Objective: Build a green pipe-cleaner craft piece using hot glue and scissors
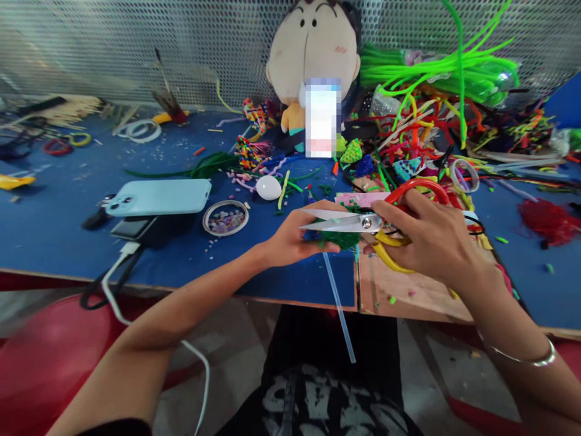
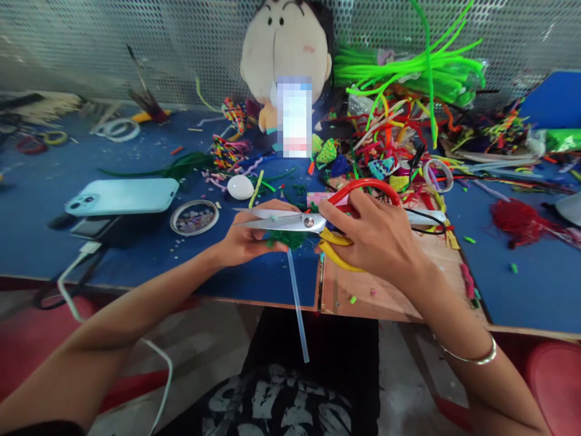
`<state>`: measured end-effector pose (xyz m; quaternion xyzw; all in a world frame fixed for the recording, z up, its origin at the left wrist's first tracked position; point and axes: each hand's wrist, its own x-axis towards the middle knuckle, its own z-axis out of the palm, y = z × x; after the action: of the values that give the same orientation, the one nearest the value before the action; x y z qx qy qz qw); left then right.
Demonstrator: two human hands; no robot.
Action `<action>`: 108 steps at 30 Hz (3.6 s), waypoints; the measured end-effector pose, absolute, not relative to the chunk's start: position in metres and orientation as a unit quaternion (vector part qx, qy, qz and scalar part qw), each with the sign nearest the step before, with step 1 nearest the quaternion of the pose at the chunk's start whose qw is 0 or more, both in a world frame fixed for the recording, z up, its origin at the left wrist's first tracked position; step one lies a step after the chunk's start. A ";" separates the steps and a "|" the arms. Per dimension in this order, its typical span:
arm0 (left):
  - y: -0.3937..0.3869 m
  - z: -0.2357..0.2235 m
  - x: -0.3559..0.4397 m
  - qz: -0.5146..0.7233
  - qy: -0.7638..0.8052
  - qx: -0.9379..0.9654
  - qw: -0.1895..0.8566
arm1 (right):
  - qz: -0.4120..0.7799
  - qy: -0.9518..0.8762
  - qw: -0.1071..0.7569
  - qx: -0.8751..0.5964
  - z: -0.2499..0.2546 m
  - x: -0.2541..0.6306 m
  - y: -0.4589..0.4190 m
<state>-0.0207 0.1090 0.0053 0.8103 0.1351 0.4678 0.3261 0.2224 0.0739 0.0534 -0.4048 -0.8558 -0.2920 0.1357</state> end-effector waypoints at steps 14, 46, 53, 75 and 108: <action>0.110 0.007 -0.023 0.470 0.133 0.804 0.338 | -0.288 -0.856 0.166 -0.395 0.054 0.227 0.072; 0.110 0.003 -0.028 0.403 0.177 0.769 0.464 | -0.313 -0.862 0.153 -0.368 0.055 0.224 0.072; 0.109 0.013 -0.025 0.379 0.185 0.755 0.502 | -0.168 -0.826 0.220 -0.491 0.055 0.226 0.085; 0.109 0.012 -0.022 0.425 0.230 0.731 0.482 | -0.058 -0.794 -0.009 -0.605 0.027 0.266 0.160; 0.115 -0.003 -0.016 0.454 0.241 0.616 0.597 | 0.577 -0.523 0.482 -0.401 0.035 0.175 0.064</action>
<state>-0.0156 0.1154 -0.0033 0.6164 0.2410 0.4538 0.5967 0.1751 0.0637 0.0348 -0.4008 -0.5233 0.5771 0.4821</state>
